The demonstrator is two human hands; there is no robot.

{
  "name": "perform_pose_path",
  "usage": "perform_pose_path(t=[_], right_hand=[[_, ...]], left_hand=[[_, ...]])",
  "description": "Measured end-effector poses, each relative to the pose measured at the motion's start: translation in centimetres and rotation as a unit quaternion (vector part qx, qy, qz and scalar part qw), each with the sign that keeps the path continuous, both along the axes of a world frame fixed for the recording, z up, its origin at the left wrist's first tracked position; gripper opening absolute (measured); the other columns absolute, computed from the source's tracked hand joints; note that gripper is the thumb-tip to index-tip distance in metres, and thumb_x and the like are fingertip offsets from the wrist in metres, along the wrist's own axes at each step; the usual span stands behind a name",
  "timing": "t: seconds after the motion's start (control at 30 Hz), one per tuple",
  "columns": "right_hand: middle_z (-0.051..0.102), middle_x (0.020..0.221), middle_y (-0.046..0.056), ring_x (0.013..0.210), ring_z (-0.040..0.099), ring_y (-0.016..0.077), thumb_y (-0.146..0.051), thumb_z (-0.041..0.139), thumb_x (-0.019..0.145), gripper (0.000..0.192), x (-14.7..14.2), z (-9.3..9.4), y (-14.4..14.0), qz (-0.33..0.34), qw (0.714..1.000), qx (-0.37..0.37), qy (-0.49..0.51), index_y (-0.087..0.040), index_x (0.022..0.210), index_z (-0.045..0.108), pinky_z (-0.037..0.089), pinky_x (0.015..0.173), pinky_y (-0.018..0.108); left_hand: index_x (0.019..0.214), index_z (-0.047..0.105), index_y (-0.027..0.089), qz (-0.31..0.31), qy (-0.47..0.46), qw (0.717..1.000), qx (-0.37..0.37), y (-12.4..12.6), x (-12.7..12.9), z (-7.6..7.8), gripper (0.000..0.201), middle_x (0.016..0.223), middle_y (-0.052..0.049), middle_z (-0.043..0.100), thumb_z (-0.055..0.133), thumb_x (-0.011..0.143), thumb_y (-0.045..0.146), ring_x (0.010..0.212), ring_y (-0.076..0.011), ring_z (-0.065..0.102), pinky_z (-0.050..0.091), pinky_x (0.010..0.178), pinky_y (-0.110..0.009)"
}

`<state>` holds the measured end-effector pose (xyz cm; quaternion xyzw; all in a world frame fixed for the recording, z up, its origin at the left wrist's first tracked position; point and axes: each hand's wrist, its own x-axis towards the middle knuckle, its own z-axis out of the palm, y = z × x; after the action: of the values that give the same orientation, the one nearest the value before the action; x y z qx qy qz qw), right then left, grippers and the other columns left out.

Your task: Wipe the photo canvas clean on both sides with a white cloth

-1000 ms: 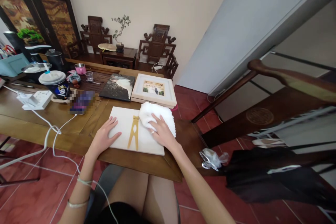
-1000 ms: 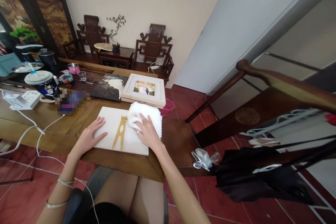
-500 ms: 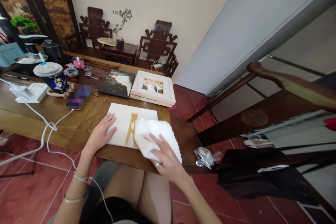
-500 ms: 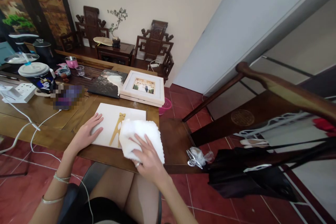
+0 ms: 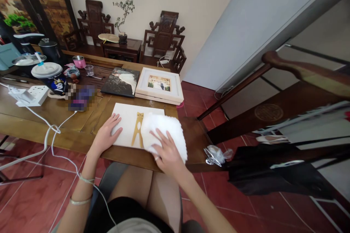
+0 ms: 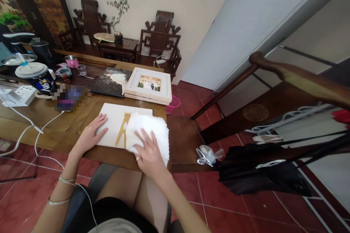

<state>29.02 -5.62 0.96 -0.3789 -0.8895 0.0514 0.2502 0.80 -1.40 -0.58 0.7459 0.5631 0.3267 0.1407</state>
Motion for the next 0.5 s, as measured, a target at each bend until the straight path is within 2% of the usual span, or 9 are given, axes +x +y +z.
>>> perform_pose_path(t=[0.1,0.17,0.23,0.3,0.4,0.5], right_hand=[[0.044,0.147,0.013,0.143,0.023,0.0337,-0.003,0.05,0.071,0.026,0.3,0.1,-3.7,0.006,1.0,0.006,-0.009,-0.019,0.086,0.064,0.023,0.111,0.063],[0.045,0.147,0.013,0.143,0.025,0.0334,-0.005,0.05,0.073,0.023,0.6,0.1,-4.0,0.023,1.0,0.006,-0.004,-0.02,0.083,0.063,0.025,0.111,0.063],[0.05,0.143,0.013,0.141,0.03,0.0308,-0.007,0.05,0.077,0.02,0.9,0.1,-2.3,0.034,0.999,-0.003,0.003,-0.02,0.084,0.064,0.026,0.111,0.061],[0.054,0.139,0.015,0.139,0.034,0.0288,-0.012,0.049,0.083,0.018,0.9,0.3,0.8,0.024,0.999,-0.022,-0.002,-0.019,0.088,0.065,0.026,0.113,0.058],[0.059,0.131,0.017,0.138,0.037,0.03,-0.02,0.048,0.09,0.021,-0.1,0.5,5.8,-0.016,0.999,-0.038,-0.015,-0.018,0.103,0.065,0.027,0.112,0.059],[0.058,0.133,0.017,0.139,0.033,0.0353,-0.014,0.046,0.089,0.03,-2.2,0.6,8.6,-0.038,0.998,-0.037,-0.026,-0.015,0.113,0.063,0.026,0.109,0.066]], left_hand=[[0.132,0.056,0.016,0.001,-0.008,1.0,-0.005,0.0,0.1,0.1,0.05,0.145,-0.01,0.049,0.047,0.093,0.047,0.141,-0.0264,0.036,0.031,0.116,-0.048],[0.132,0.056,0.017,0.001,-0.007,1.0,-0.007,0.0,0.1,0.1,0.05,0.146,-0.01,0.048,0.047,0.093,0.046,0.141,-0.0266,0.035,0.031,0.116,-0.049],[0.132,0.056,0.018,0.002,-0.001,1.0,-0.004,0.0,0.1,0.1,0.05,0.146,-0.009,0.048,0.048,0.093,0.046,0.14,-0.0265,0.036,0.032,0.116,-0.049],[0.132,0.056,0.018,0.003,0.009,1.0,0.002,0.0,0.0,0.1,0.049,0.145,-0.009,0.049,0.049,0.092,0.046,0.14,-0.026,0.038,0.032,0.116,-0.048],[0.131,0.056,0.017,0.001,0.023,1.0,0.01,0.1,-0.2,0.0,0.049,0.144,-0.009,0.05,0.049,0.092,0.045,0.139,-0.0248,0.039,0.033,0.116,-0.046],[0.13,0.057,0.017,0.001,0.024,1.0,0.015,0.2,-0.2,-0.2,0.048,0.143,-0.009,0.051,0.049,0.092,0.044,0.138,-0.0245,0.04,0.033,0.116,-0.045]])
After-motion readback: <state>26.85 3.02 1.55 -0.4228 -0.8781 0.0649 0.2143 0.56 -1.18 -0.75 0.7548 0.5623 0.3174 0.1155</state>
